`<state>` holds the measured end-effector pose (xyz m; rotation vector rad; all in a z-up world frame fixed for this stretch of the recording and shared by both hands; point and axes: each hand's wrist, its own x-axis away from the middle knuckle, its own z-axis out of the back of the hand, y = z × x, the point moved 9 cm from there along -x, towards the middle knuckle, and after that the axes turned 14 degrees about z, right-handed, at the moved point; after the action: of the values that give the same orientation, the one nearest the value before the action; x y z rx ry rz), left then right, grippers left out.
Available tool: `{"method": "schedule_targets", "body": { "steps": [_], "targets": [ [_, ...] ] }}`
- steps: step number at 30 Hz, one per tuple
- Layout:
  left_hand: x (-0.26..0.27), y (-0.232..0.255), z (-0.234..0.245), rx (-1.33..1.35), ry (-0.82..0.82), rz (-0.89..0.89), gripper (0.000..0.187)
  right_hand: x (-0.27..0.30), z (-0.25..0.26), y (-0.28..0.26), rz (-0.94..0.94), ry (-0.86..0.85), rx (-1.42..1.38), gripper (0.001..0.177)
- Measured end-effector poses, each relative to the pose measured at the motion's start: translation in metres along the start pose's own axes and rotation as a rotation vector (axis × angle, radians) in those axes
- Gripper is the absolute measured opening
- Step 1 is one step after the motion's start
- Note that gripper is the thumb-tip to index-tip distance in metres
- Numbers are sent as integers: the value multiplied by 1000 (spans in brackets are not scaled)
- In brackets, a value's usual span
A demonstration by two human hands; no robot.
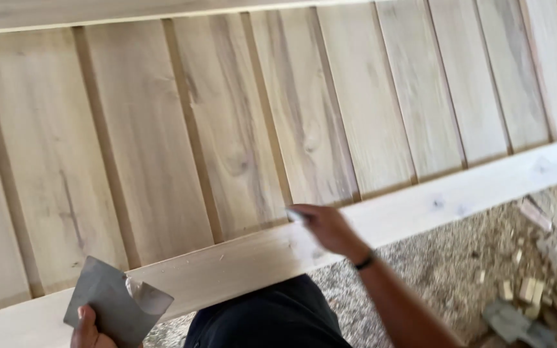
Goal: Applying and smoothing wood filler into gaps on a wooden door panel using a putty knife and mixing board.
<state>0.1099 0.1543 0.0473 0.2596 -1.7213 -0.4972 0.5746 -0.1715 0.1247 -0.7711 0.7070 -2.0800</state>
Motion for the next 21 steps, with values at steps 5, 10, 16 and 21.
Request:
{"method": "schedule_targets", "body": {
  "steps": [5, 10, 16, 21],
  "targets": [
    [-1, 31, -123, -34, -107, 59, 62, 158, 58, 117, -400, 382, -617, 46],
    [23, 42, -214, -31, -323, -45, 47, 200, 56, 84, -621, 254, 18, 41],
    [51, 41, -270, -84, -370, -30, 35, 143, 2, -4, -82, 197, 295, 47],
    [60, 40, -276, -149, -381, -12, 36, 122, -14, -44, 29, 255, 368, 44]
  ]
}}
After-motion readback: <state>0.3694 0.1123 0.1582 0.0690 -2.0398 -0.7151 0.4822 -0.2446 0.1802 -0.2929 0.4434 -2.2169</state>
